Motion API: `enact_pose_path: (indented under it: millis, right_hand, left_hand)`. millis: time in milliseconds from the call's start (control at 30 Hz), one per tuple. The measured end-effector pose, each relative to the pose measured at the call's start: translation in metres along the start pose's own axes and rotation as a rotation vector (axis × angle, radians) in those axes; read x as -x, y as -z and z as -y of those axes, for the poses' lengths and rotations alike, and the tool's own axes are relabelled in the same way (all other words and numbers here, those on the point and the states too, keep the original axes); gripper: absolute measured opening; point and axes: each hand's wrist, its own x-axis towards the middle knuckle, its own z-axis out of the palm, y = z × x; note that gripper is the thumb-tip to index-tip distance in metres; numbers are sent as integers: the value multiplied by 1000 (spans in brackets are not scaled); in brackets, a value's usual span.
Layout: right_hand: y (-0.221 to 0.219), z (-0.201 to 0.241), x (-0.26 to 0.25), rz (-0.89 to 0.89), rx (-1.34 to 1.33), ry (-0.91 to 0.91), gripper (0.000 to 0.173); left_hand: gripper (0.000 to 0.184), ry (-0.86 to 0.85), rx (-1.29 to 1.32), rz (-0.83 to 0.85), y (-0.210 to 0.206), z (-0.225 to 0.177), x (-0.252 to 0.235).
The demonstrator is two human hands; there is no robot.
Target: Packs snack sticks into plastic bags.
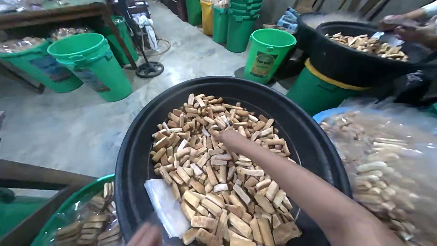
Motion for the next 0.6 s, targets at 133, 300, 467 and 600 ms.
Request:
enact_pose_path:
  millis: [133, 300, 467, 600]
  right_hand:
    - [-14, 8, -31, 15, 142, -3, 35]
    - [-21, -6, -38, -29, 276, 122, 35]
    - [-26, -9, -34, -78, 352, 235, 30]
    - [-20, 1, -44, -41, 256, 148, 34]
  left_hand:
    - [34, 91, 544, -455, 6, 0, -53]
    - [46, -68, 1083, -762, 33, -20, -142]
    - [22, 22, 1135, -875, 31, 2, -195]
    - [17, 148, 829, -979, 19, 31, -202]
